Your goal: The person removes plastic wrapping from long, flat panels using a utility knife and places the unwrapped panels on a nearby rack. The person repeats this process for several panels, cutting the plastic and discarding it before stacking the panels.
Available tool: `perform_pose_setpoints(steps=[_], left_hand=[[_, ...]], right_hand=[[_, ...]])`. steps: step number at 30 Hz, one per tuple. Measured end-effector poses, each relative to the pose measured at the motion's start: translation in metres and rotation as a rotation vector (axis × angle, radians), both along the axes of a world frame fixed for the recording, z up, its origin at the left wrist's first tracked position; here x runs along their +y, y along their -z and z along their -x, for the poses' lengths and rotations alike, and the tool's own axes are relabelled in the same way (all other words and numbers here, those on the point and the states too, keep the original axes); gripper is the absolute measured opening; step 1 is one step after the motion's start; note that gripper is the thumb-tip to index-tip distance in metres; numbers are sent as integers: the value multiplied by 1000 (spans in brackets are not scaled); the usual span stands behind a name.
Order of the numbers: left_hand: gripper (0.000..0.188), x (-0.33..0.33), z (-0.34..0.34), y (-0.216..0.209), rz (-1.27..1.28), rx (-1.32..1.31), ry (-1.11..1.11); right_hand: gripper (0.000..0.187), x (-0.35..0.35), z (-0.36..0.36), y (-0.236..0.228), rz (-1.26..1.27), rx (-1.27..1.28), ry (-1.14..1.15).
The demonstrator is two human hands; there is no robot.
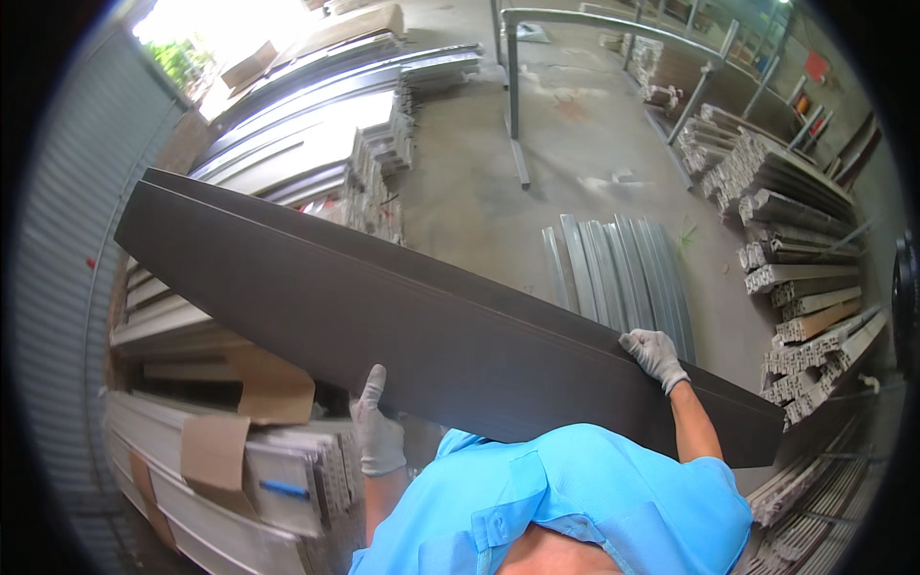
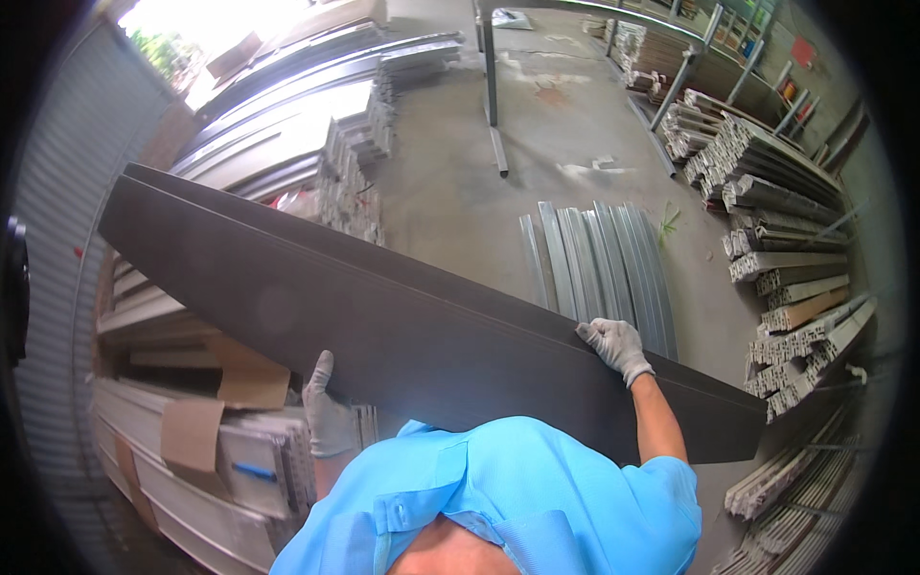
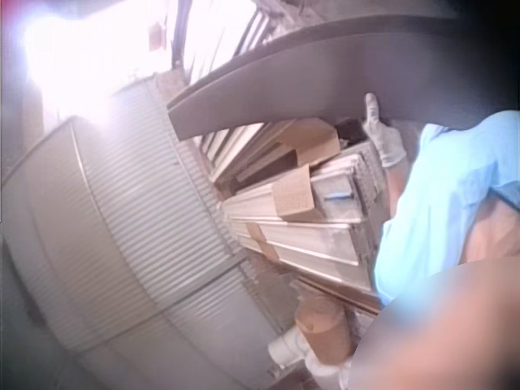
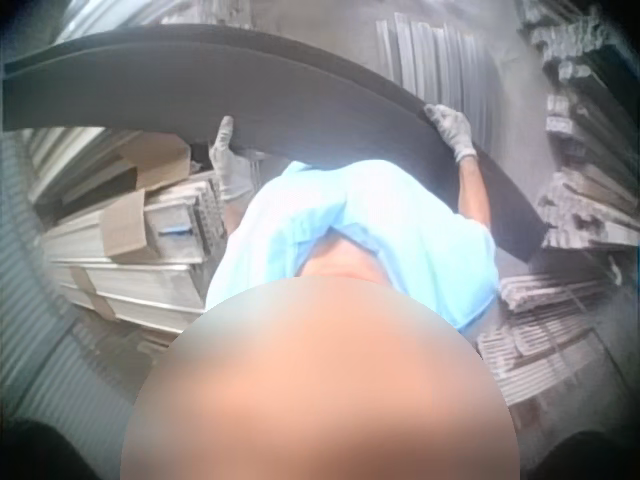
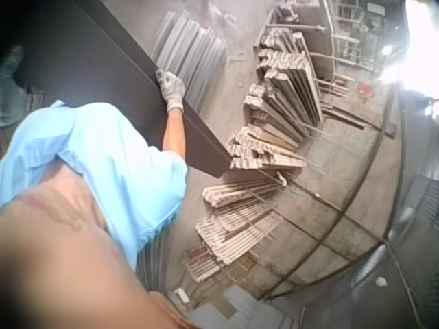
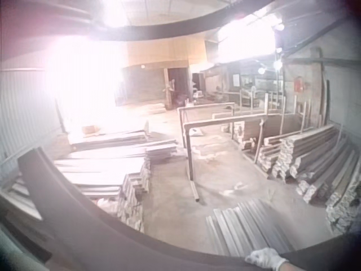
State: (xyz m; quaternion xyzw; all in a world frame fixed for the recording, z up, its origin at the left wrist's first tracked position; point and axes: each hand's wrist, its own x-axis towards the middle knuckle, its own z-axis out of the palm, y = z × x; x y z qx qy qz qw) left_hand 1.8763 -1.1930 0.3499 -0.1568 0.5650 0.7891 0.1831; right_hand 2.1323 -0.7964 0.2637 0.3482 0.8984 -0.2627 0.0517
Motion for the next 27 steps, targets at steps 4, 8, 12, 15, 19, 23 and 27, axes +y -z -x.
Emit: perform_pose_setpoints(steps=[4,8,12,15,19,23,27], left_hand=[[26,85,87,7,-92,21,88],[24,190,174,21,-107,-4,199],[27,317,256,22,-104,-14,225],[30,382,313,12,-24,-47,378],[39,468,384,7,-72,32,442],[41,558,479,11,-87,26,533],[38,631,566,17,-73,-22,631]], right_hand=[[83,50,44,-6,-7,80,109],[84,127,99,6,-86,-6,214],[85,217,149,14,-111,57,269],[85,264,182,16,-49,103,328],[81,316,230,16,-54,119,396],[79,363,305,20,-66,159,508],[78,381,371,17,-95,176,608]])
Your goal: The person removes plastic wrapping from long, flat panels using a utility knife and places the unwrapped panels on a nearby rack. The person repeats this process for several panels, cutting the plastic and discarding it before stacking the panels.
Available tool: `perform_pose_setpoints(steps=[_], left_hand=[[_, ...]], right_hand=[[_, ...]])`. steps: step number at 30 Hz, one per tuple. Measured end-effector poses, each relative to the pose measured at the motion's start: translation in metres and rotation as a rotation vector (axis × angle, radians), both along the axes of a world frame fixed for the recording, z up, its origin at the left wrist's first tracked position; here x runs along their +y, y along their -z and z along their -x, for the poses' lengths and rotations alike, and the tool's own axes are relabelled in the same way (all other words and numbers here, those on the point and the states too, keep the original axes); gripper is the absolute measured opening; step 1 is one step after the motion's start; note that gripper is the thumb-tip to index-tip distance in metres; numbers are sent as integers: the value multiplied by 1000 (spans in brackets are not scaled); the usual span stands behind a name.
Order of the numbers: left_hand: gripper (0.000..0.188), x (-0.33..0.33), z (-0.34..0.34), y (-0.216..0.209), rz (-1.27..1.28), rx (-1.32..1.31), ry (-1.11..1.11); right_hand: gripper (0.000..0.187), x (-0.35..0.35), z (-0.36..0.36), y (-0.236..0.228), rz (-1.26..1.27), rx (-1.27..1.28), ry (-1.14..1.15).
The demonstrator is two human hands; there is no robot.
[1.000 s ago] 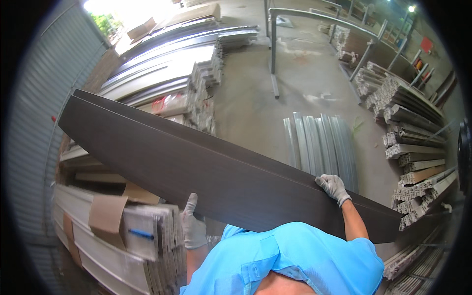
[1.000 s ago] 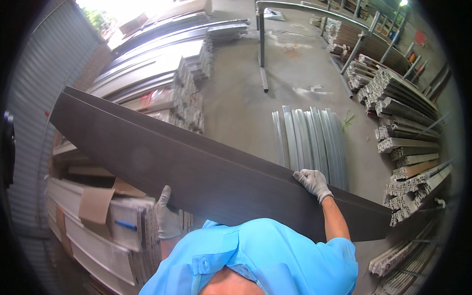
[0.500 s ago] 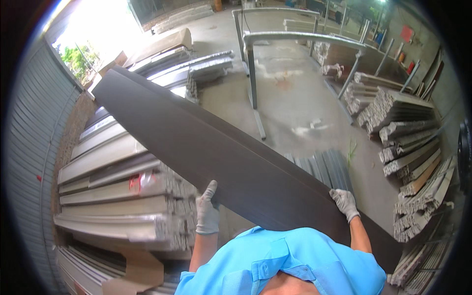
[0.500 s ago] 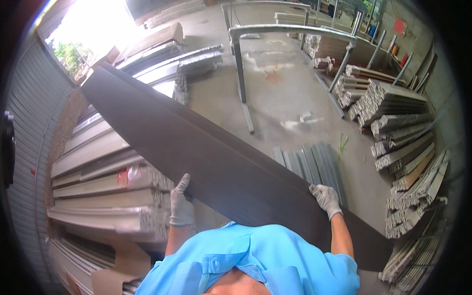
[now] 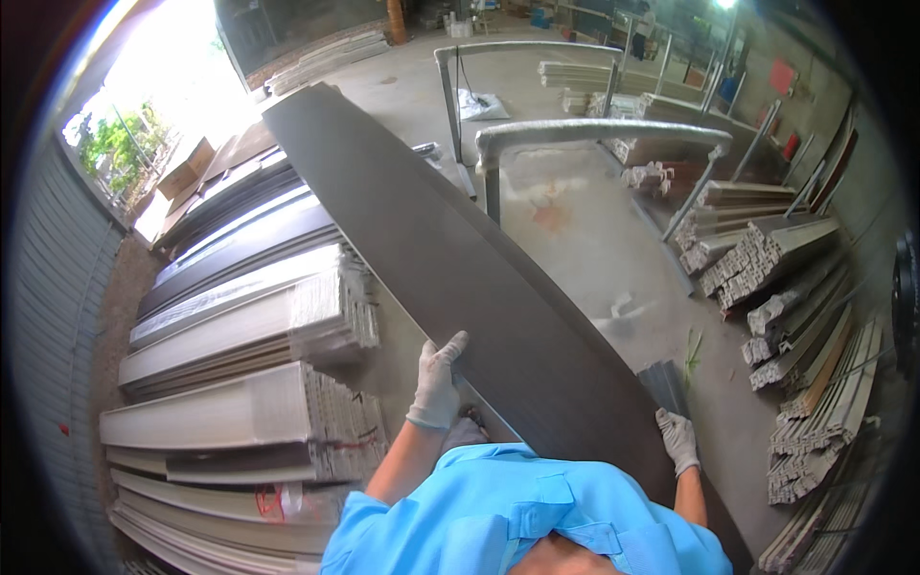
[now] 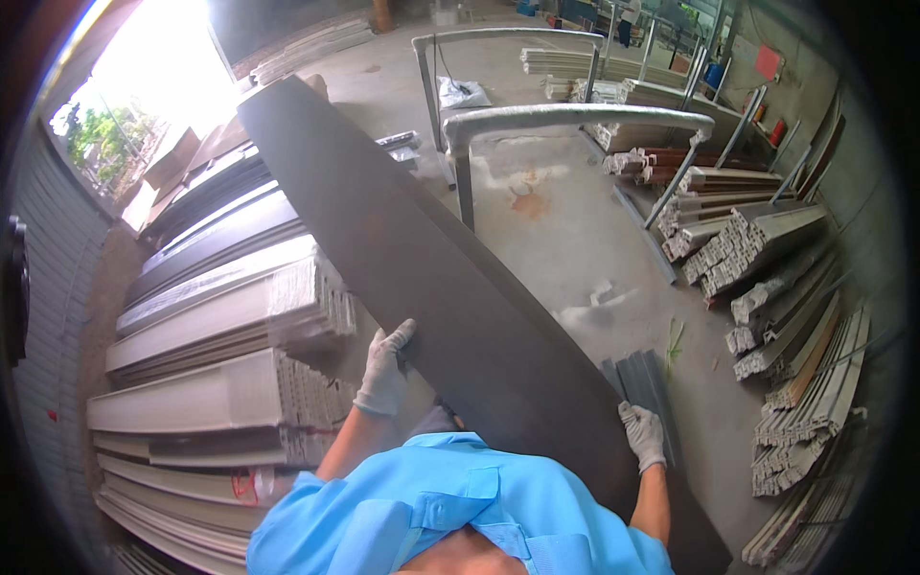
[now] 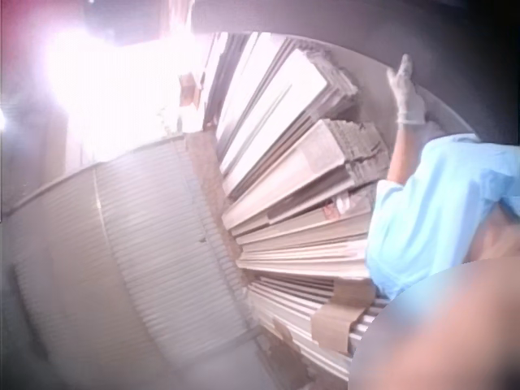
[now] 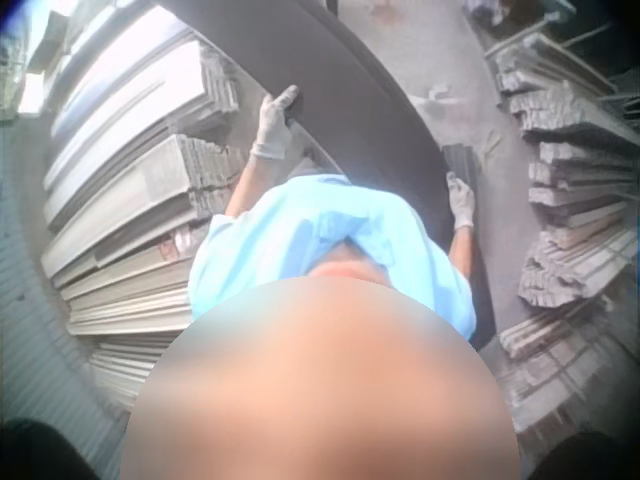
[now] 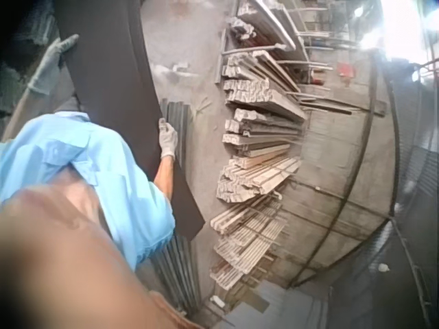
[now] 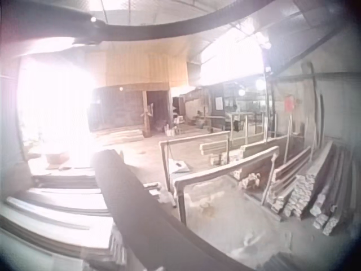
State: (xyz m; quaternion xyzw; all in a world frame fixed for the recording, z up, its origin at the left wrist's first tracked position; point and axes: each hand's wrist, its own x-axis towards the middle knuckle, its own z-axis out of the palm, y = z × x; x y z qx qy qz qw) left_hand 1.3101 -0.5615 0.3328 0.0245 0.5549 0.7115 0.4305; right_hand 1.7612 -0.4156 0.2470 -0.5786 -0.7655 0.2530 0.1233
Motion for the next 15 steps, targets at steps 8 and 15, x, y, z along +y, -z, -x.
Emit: perform_pose_setpoints(steps=[8,15], left_hand=[[34,177,137,-7,-93,-10,189],[45,362,216,-4,-265,-41,333]], right_hand=[[72,88,109,-14,18,137,191],[76,211,164,-9,-43,-16,428]])
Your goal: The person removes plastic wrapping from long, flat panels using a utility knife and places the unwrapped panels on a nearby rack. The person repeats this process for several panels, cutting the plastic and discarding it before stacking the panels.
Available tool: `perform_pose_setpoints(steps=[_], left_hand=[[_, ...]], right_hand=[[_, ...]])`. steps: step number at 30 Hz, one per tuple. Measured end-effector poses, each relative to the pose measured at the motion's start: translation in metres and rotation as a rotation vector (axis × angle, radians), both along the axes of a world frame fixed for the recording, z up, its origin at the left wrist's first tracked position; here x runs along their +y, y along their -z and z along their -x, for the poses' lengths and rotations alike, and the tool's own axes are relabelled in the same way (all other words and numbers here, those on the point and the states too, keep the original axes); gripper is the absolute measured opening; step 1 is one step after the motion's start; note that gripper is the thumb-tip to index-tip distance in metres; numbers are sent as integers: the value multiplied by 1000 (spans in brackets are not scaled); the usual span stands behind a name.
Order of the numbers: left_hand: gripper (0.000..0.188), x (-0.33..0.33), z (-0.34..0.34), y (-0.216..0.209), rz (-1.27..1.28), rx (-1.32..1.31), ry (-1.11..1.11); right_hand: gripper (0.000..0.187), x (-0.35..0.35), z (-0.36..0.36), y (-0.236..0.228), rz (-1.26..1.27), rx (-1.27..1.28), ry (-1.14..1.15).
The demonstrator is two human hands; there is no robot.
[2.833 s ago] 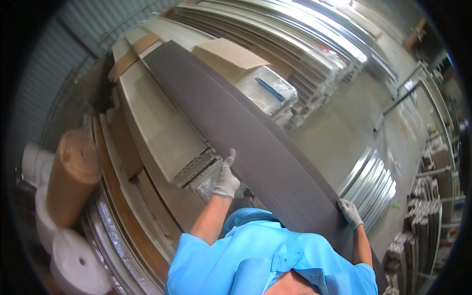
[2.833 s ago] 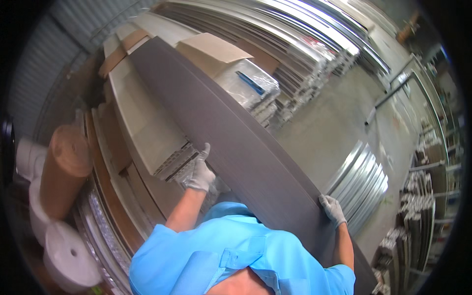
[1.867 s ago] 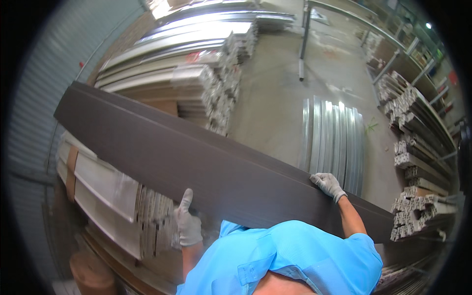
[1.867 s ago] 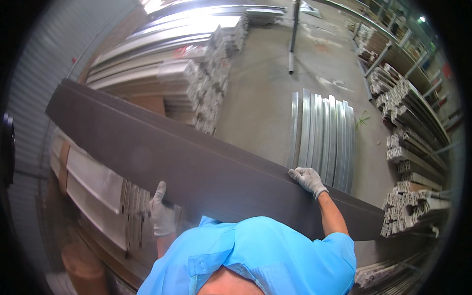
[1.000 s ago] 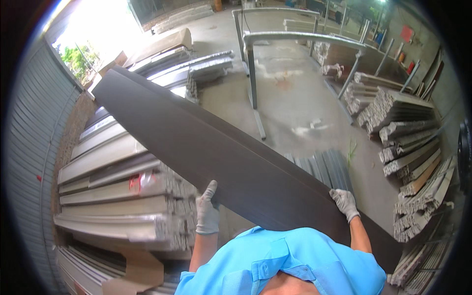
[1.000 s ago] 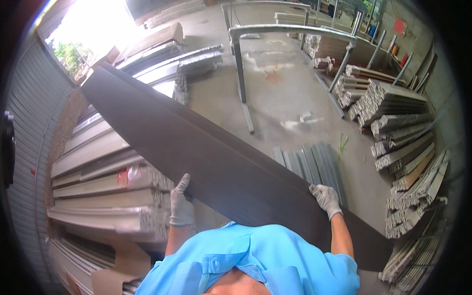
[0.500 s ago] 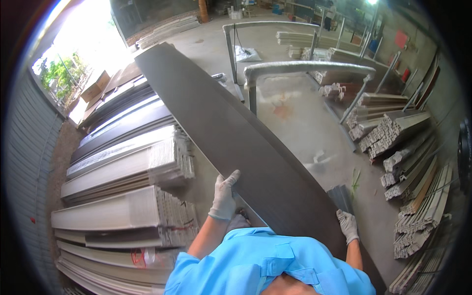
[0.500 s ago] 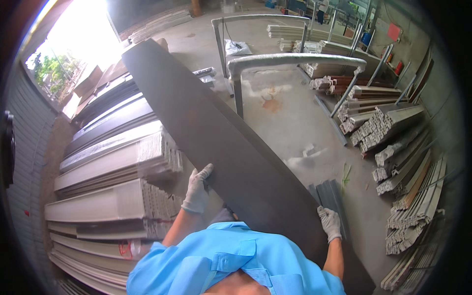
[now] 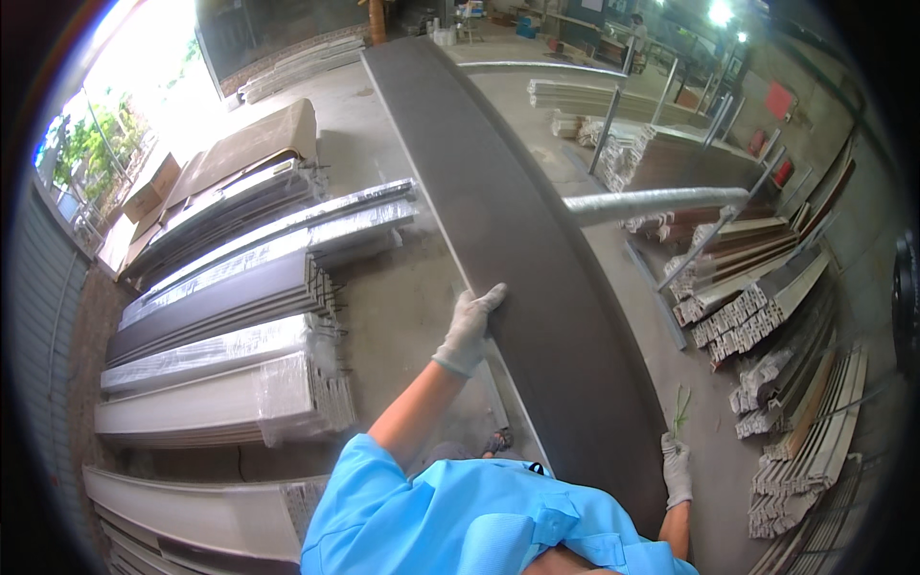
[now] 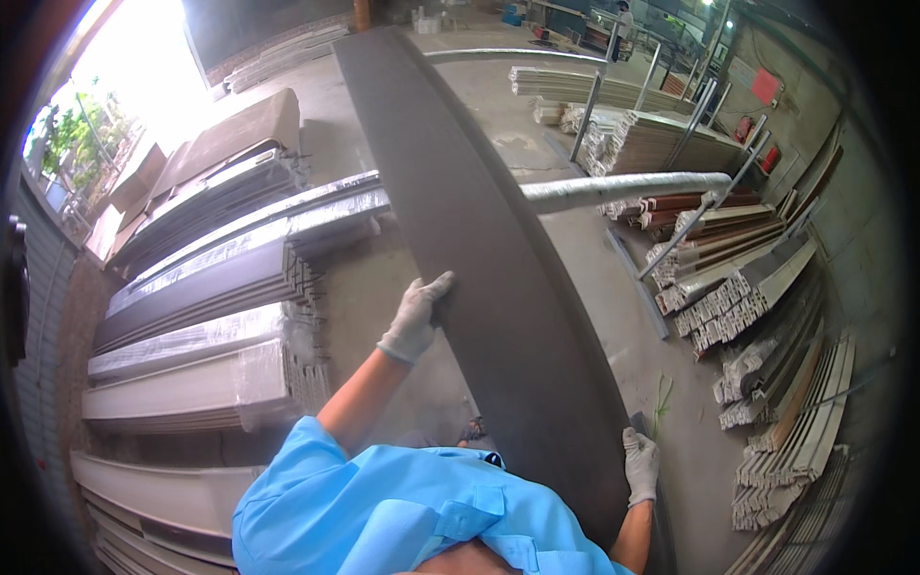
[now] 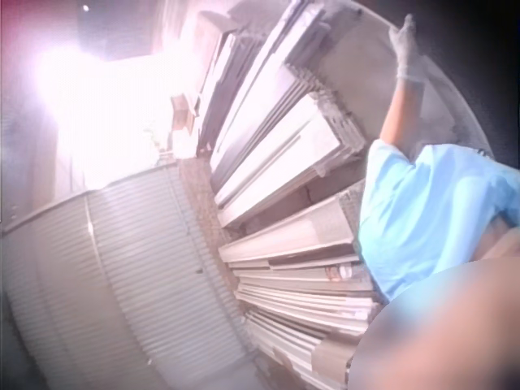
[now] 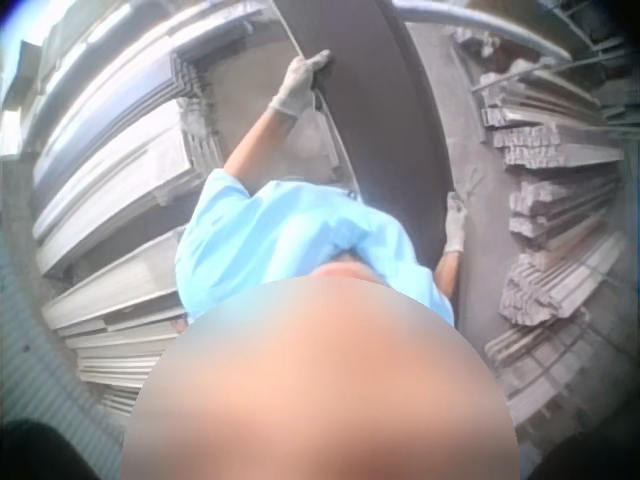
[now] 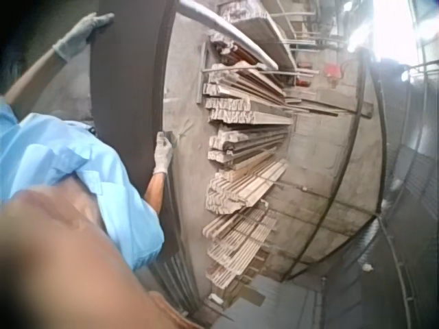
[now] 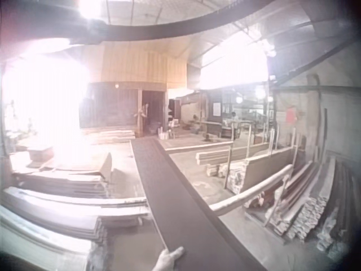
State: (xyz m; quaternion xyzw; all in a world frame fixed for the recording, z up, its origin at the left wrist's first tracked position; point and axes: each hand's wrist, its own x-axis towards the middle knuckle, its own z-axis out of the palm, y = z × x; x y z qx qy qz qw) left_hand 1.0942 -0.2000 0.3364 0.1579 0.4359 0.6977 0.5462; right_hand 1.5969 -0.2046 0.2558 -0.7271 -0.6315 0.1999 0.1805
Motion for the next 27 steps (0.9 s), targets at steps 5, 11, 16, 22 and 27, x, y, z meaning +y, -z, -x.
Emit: perform_pose_setpoints(steps=[5,11,16,22,27], left_hand=[[74,92,-10,-6,40,-91,51],[45,263,94,-1,-89,-158,208],[33,402,194,-5,-31,-124,157],[28,516,303,10,19,-172,248],[25,589,354,28,44,-201,266]], right_hand=[[77,103,54,-33,-173,64,68],[75,234,168,-105,-126,78,13],[66,339,307,-132,-306,50,-41],[64,443,413,-131,-242,13,-99],[67,523,454,-116,-222,-34,-121]])
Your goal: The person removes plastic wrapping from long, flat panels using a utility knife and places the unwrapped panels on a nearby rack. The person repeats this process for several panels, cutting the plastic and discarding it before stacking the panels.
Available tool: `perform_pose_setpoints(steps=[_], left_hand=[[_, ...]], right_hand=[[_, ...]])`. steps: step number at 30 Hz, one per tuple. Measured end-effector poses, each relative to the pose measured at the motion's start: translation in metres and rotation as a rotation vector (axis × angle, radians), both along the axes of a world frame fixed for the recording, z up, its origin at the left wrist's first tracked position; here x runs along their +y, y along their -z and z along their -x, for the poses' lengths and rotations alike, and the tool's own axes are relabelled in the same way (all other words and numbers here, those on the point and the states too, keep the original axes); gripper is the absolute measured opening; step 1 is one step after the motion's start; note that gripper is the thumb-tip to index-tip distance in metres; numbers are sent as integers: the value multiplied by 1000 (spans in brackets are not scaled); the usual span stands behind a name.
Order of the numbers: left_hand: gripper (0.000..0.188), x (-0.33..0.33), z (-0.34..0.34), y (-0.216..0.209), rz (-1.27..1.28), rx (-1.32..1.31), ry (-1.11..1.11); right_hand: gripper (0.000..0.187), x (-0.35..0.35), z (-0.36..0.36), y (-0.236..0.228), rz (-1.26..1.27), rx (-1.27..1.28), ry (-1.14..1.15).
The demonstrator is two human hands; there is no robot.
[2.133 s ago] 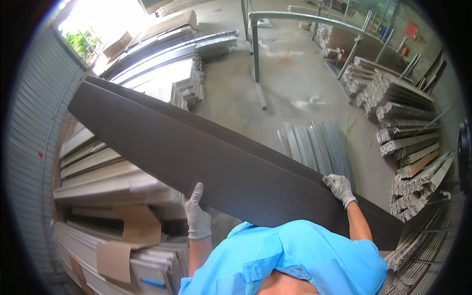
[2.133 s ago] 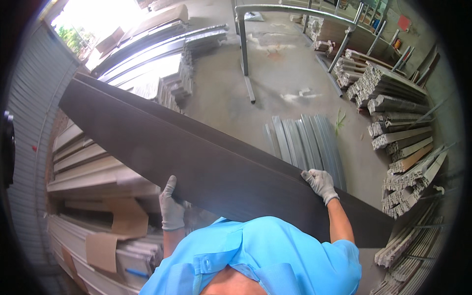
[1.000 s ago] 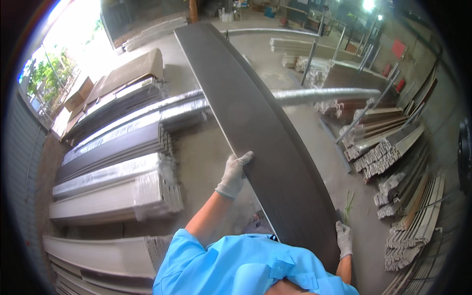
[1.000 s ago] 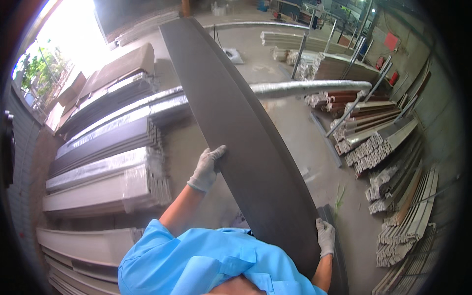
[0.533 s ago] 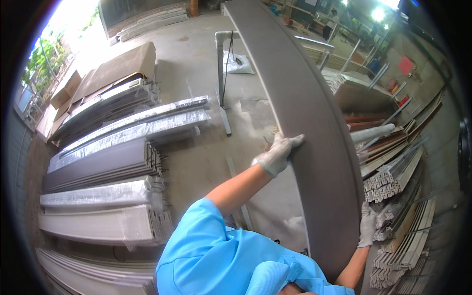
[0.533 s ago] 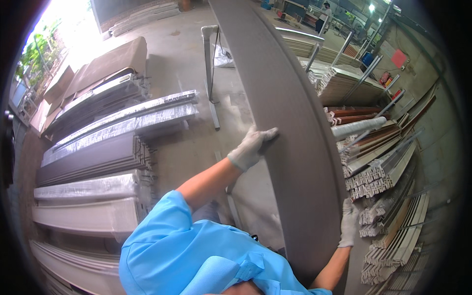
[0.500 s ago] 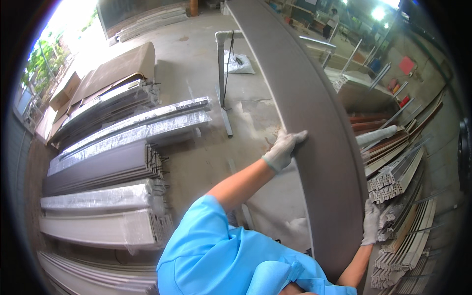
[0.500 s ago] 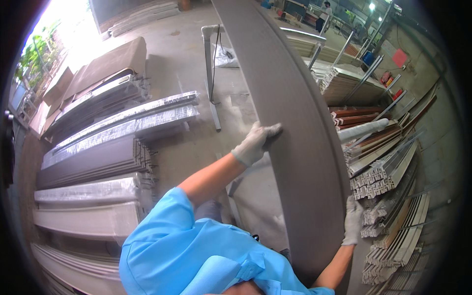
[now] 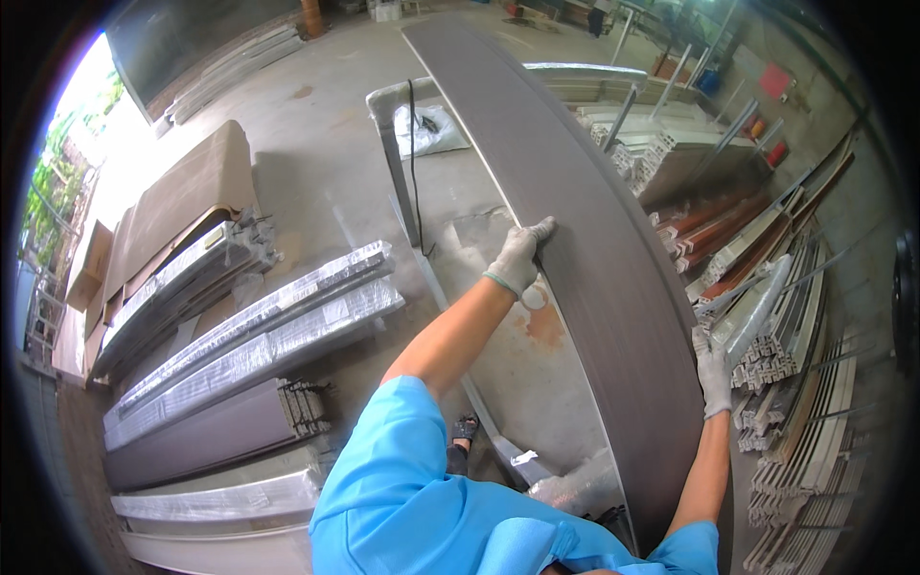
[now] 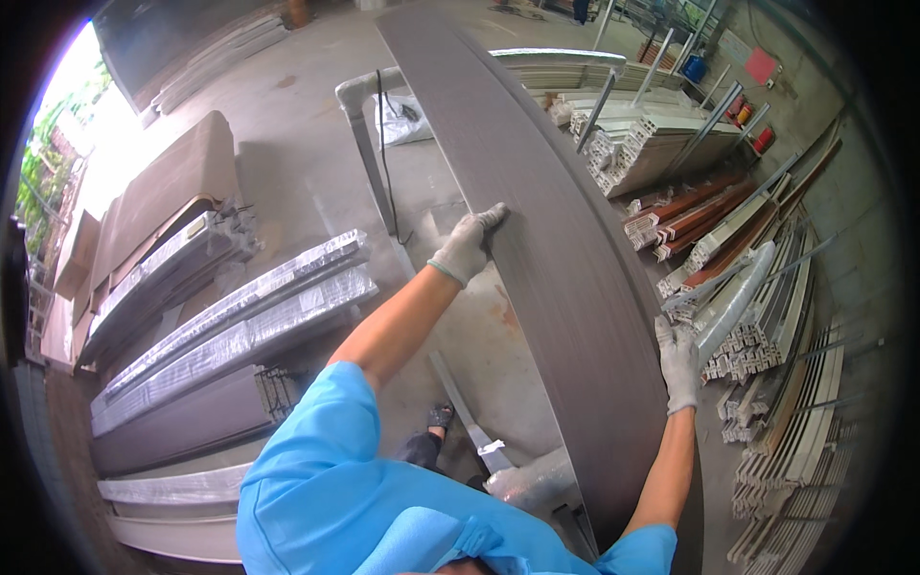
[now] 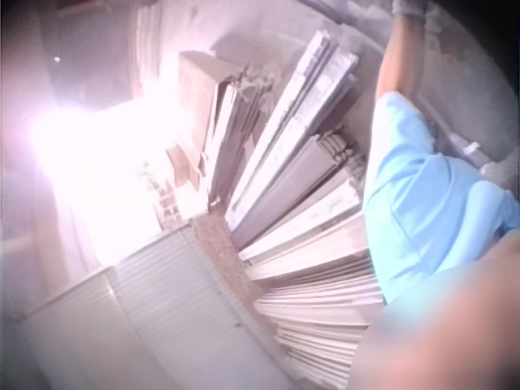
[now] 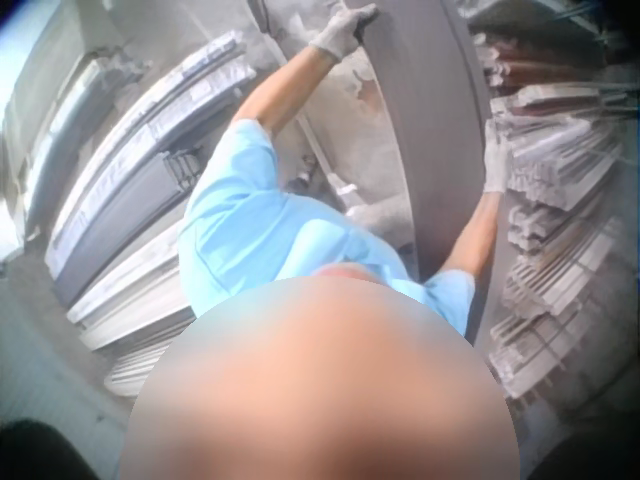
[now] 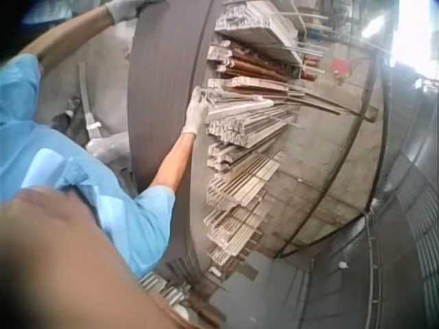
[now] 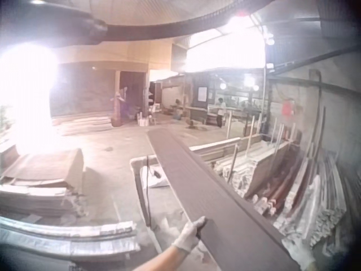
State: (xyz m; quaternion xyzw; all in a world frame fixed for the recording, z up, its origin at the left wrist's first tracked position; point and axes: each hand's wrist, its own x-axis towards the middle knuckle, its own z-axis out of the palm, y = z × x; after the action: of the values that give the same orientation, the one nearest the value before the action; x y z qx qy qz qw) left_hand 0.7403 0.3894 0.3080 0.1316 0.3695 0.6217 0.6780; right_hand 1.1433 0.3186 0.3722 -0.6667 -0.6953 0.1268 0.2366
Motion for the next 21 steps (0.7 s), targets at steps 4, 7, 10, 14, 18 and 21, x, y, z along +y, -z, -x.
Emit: perform_pose_setpoints(steps=[4,7,10,14,18,21], left_hand=[[25,40,35,0,12,-29,49],[24,77,58,0,119,11,-2],[20,122,82,12,67,-62,-47],[10,188,140,32,-57,-2,-23],[52,230,206,48,-542,1424,33],[50,254,213,40,-178,253,190]], right_hand=[[68,64,16,28,52,-16,-34],[70,115,30,47,76,40,-141],[74,163,54,53,235,55,-53],[70,224,102,49,290,-7,-111],[44,275,156,47,263,-291,-321],[37,291,183,45,181,3,-254]])
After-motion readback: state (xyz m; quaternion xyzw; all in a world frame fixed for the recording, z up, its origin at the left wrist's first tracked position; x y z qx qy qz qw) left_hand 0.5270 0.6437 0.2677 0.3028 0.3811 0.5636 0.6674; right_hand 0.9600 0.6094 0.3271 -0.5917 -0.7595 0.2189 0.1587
